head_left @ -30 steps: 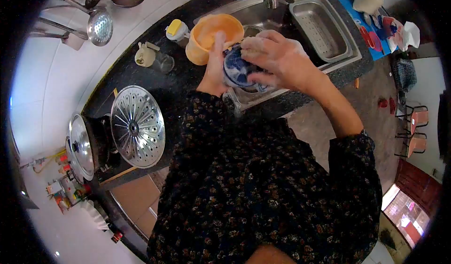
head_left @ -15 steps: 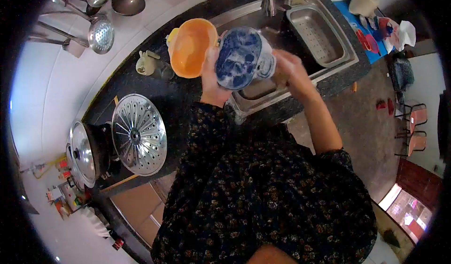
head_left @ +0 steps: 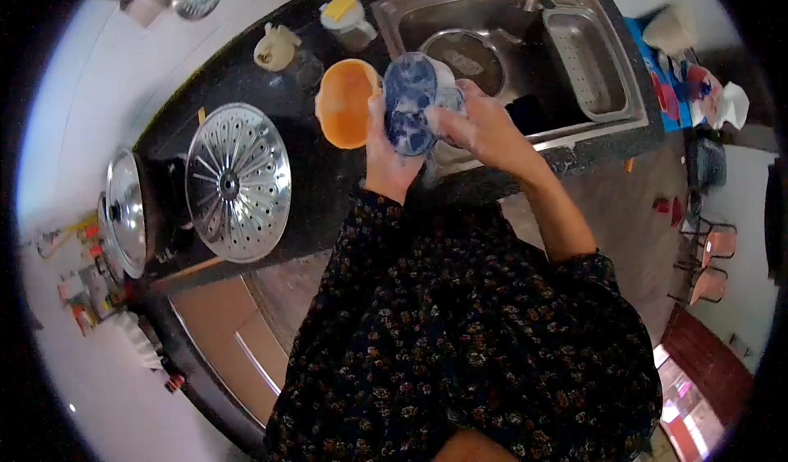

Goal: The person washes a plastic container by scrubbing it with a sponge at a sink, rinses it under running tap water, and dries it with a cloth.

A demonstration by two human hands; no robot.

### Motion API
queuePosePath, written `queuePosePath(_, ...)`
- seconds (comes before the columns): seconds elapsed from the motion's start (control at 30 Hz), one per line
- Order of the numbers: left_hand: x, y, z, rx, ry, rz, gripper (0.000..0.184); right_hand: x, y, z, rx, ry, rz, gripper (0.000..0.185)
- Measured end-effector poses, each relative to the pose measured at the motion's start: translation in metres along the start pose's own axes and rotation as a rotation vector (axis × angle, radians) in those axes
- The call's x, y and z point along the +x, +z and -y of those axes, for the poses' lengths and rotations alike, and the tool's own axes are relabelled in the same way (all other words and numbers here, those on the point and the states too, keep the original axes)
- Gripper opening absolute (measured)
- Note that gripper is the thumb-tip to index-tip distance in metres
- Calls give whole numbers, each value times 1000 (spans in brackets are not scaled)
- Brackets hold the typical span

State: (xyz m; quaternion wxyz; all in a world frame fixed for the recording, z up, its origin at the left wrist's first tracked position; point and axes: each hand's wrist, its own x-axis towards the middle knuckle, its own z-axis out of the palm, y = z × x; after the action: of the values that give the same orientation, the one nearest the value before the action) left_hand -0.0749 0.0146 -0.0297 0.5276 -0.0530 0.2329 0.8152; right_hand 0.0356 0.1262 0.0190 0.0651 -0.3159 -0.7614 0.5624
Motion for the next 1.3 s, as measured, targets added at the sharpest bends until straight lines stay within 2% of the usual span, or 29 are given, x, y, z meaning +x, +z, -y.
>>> queuePosePath(0.03, -2, -7, -1, -67, -14, -9, 46, 1, 4, 5, -101, -59, -10, 45)
queuePosePath(0.1, -10, -21, 2, 314, 208, 138, 46, 2, 11, 13, -300, -186, -32, 39)
queuePosePath(0.17, -14, -31, 0, 339, 150, 110, 47, 12, 20, 3, -516, -365, -153, 34)
queuePosePath(0.2, -16, -34, -1, 164, -25, 10, 48, 16, 24, 2, -620, -450, -213, 31)
queuePosePath(0.23, -17, -37, -3, -12, -199, -80, 49, 21, 24, 3, -646, -433, -175, 30)
queuePosePath(0.27, -22, -45, -3, 45, -180, -40, 52, 26, 24, 7, -669, -416, -138, 28)
queuePosePath(0.37, -27, -61, -25, 512, -435, -81, 53, 27, 29, 15, -691, -452, -100, 24)
queuePosePath(0.47, -31, -57, -48, 1046, -213, -303, 50, 22, 39, 31, -755, -547, -157, 21)
queuePosePath(0.57, -40, -28, -48, 777, 352, -180, 56, 16, 54, 31, -770, -684, -185, 19)
queuePosePath(0.6, -41, -28, -53, 748, 255, -114, 60, 13, 58, 27, -759, -736, -187, 20)
queuePosePath(0.7, -31, -49, -48, 552, 206, -35, 58, 9, 61, 20, -837, -734, -154, 25)
queuePosePath(0.83, -28, -55, -37, 464, 256, -61, 57, 5, 65, 11, -831, -835, -130, 27)
queuePosePath(0.93, -21, -62, -32, 637, 471, -17, 57, 5, 64, 10, -753, -848, -121, 28)
queuePosePath(1.23, -25, -43, -42, 737, 484, -70, 56, 9, 58, 21, -667, -856, -151, 23)
queuePosePath(1.3, -24, -42, -42, 658, 485, -56, 55, 12, 55, 24, -686, -884, -167, 21)
